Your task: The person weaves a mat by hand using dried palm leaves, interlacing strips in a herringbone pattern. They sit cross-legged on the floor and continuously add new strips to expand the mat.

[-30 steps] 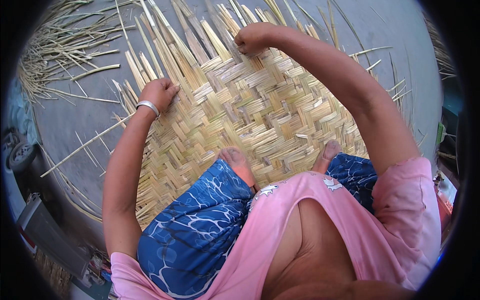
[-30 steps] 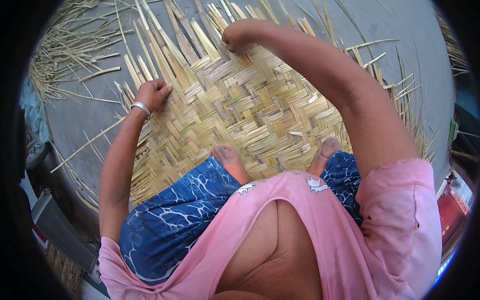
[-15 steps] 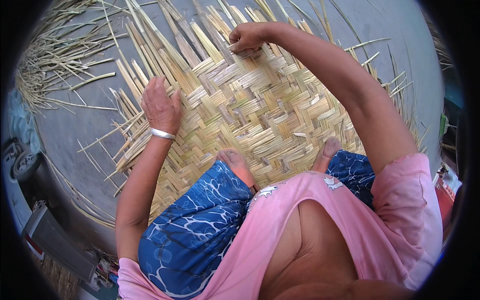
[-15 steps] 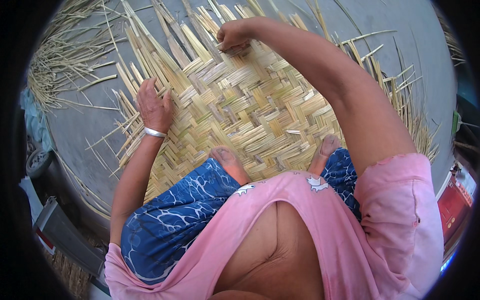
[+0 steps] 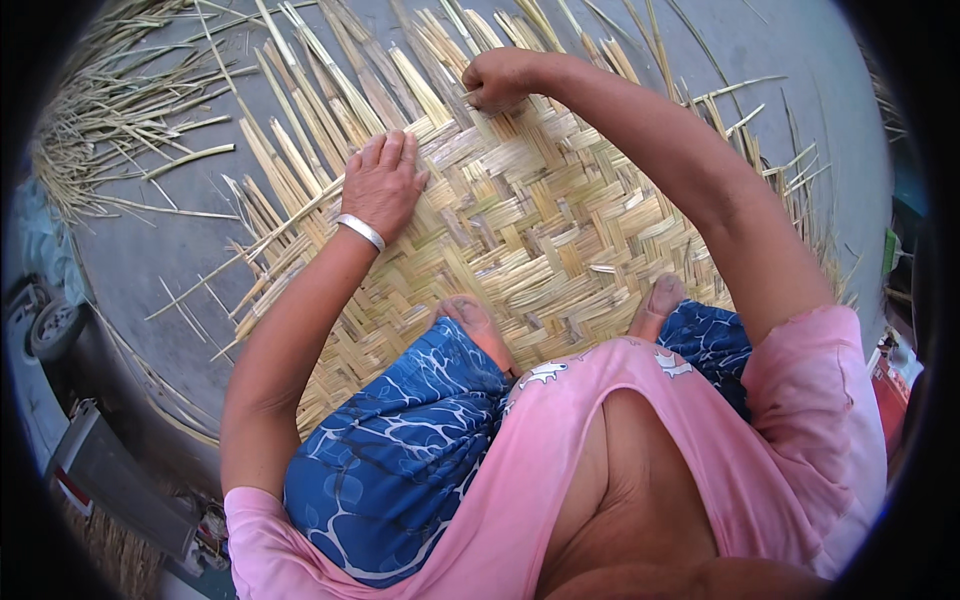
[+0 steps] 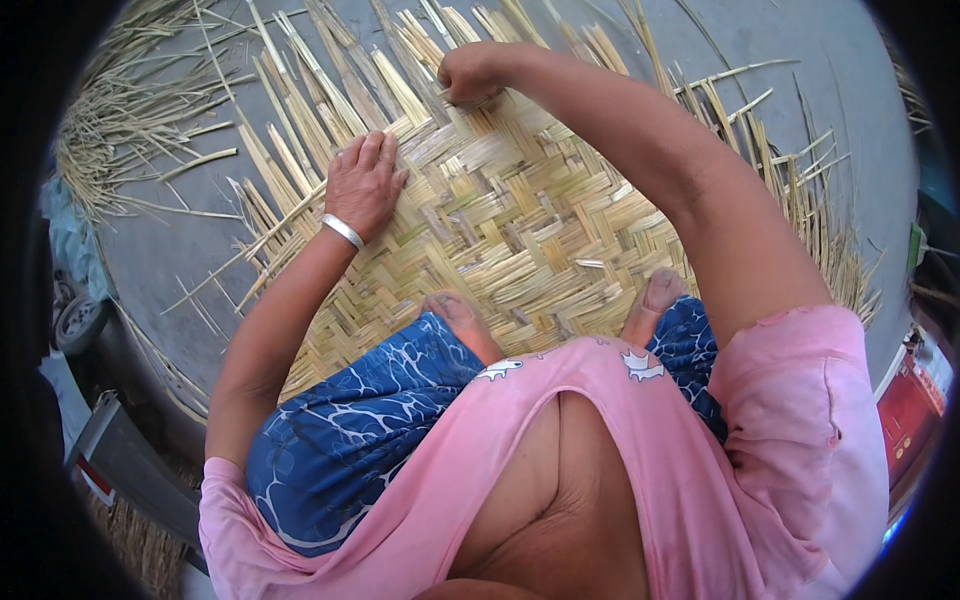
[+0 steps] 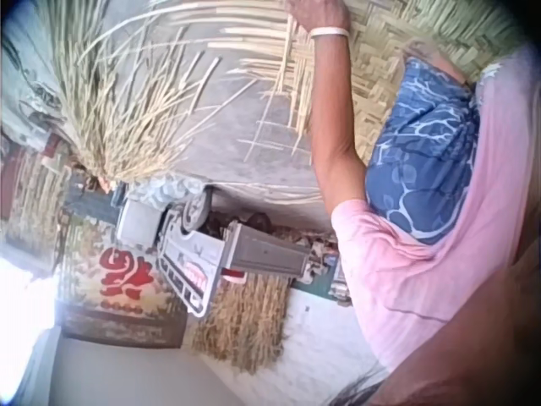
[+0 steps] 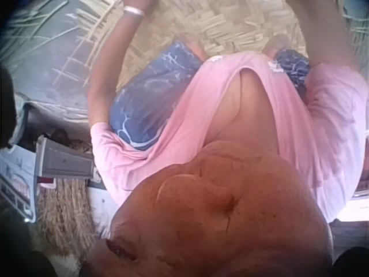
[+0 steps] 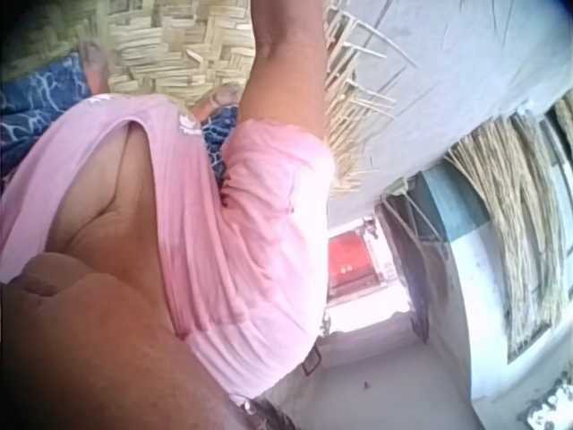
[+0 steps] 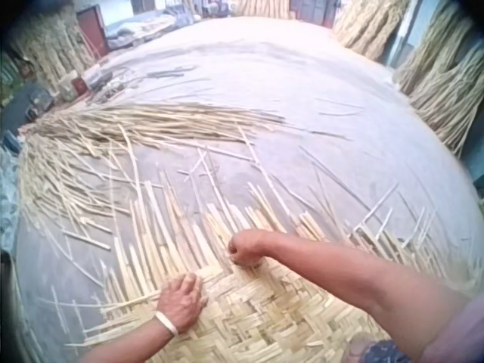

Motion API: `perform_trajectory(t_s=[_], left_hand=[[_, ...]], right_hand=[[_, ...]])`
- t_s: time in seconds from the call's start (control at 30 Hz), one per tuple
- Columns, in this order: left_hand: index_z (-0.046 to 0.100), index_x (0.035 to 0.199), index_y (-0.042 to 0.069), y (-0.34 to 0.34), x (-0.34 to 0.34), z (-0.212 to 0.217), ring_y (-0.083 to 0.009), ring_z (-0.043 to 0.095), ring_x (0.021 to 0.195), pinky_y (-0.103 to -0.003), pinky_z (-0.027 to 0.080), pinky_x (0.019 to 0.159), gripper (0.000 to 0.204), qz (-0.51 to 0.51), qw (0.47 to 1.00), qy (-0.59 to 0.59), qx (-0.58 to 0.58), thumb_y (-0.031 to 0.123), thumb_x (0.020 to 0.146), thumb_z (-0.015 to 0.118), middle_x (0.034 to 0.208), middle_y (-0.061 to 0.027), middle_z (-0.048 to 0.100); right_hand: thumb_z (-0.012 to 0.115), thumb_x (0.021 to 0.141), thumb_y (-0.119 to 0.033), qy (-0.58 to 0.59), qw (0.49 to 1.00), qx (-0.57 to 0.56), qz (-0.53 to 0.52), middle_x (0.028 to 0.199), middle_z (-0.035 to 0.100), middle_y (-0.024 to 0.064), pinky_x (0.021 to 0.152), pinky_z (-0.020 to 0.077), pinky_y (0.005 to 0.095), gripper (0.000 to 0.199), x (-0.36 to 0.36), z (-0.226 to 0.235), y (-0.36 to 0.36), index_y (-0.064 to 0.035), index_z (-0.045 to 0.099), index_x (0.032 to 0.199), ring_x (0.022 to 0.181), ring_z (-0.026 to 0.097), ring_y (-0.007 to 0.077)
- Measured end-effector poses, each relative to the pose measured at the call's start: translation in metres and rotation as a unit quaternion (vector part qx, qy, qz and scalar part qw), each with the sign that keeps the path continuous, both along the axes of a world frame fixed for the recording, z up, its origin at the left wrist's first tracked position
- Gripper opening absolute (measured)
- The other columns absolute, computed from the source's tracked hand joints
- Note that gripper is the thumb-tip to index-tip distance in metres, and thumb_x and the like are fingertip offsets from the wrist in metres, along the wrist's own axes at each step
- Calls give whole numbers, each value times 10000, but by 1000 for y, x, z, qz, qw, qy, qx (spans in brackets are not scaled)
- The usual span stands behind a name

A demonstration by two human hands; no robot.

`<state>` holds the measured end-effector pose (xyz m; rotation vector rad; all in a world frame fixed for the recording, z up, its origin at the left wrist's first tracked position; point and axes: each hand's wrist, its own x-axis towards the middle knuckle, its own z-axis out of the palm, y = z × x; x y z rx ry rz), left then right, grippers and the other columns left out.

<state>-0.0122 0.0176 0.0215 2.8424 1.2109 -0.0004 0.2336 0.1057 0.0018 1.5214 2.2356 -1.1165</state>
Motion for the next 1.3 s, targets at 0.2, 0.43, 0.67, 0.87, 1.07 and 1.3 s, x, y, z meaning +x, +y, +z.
perform_trajectory(t_s=[0.2, 0.43, 0.67, 0.87, 1.07, 1.3], left_hand=[[566, 1101, 39, 16, -1, 6, -240, 480, 1045, -368, 388, 850, 388, -41, 999, -25, -3, 298, 812, 564, 1075, -82, 542], [566, 1047, 41, 42, 52, 24, -298, 567, 860, -364, 467, 767, 286, -5, 957, -250, -147, 80, 766, 604, 1026, -115, 565], [582, 1084, 11, 71, 87, 4, -263, 609, 887, -326, 478, 783, 337, 62, 923, -227, -304, 103, 763, 628, 1009, -154, 600], [646, 954, -6, 83, 99, 10, -153, 585, 716, -289, 466, 696, 260, 163, 865, -173, -443, 159, 755, 675, 820, -104, 644], [667, 874, 20, 82, 101, 16, -138, 564, 628, -281, 456, 623, 245, 160, 903, -152, -368, 242, 771, 675, 689, -74, 629], [653, 788, 27, 73, 105, 18, -162, 574, 555, -313, 453, 562, 241, 190, 913, -181, -312, 268, 776, 657, 601, -80, 599]], right_hand=[[602, 764, -185, 27, 997, -51, -52, 607, 602, 65, 469, 463, 316, 142, -2, 18, 2, -46, 617, 746, 479, 556, 176], [602, 798, -168, 120, 980, -97, -123, 615, 589, 47, 470, 458, 266, 158, 18, 31, -11, -11, 621, 808, 507, 557, 138], [611, 737, -192, 71, 995, 58, -24, 815, 649, 121, 680, 477, 355, 225, 29, 30, -14, -85, 651, 931, 738, 609, 283], [613, 748, -218, 106, 989, 88, -54, 848, 647, 129, 701, 475, 365, 223, 31, 41, -25, -90, 654, 926, 790, 609, 302], [645, 770, -327, 169, 973, -42, -152, 761, 646, 104, 657, 474, 334, 293, 44, 54, -25, -66, 656, 903, 714, 610, 199], [583, 793, -438, 243, 919, 37, -310, 833, 606, 162, 599, 461, 352, 509, 37, 30, -5, 40, 599, 967, 698, 578, 220]])
